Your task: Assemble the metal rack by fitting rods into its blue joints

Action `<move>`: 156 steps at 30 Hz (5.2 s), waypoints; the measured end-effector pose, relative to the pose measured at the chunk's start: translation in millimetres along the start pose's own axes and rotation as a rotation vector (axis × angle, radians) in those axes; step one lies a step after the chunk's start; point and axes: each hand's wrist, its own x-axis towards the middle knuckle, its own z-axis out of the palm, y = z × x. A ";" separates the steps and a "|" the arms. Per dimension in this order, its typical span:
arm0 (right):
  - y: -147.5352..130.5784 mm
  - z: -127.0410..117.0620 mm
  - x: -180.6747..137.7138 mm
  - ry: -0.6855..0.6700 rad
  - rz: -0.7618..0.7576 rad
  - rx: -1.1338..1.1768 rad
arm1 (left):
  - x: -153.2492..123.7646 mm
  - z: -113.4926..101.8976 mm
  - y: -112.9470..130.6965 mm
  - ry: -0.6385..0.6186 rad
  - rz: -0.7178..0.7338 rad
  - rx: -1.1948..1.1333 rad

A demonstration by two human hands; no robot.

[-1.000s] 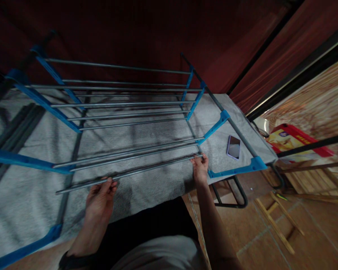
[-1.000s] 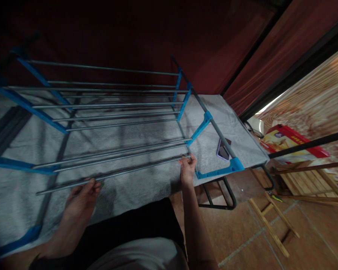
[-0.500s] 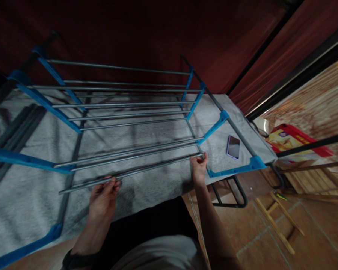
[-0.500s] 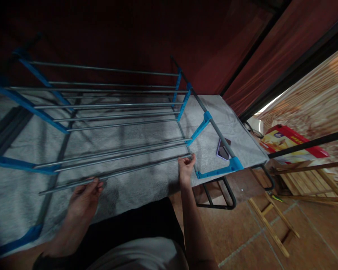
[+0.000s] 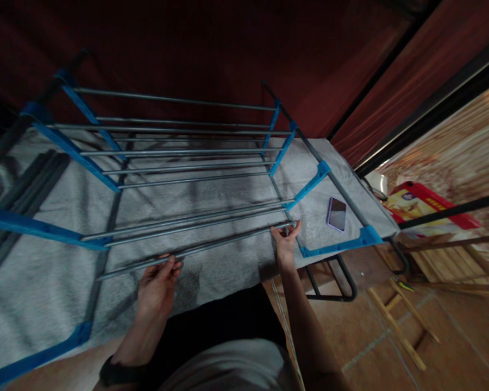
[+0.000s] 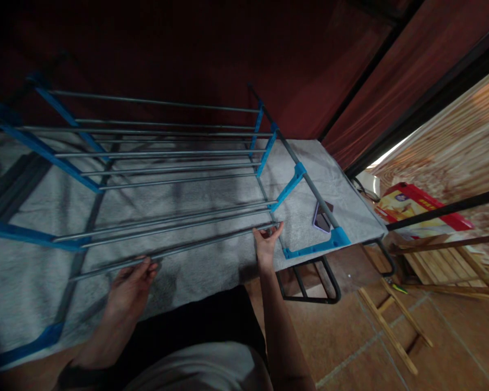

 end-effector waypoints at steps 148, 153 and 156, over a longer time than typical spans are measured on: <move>-12.0 -16.7 16.7 -0.020 0.358 0.183 | 50.8 -107.1 30.2 -0.433 0.970 1.531; -10.9 -14.2 16.5 -0.029 0.311 0.163 | 61.2 -108.7 27.5 -0.474 0.986 1.496; -9.1 -12.9 16.7 -0.015 0.305 0.164 | 64.8 -111.8 25.4 -0.494 1.006 1.476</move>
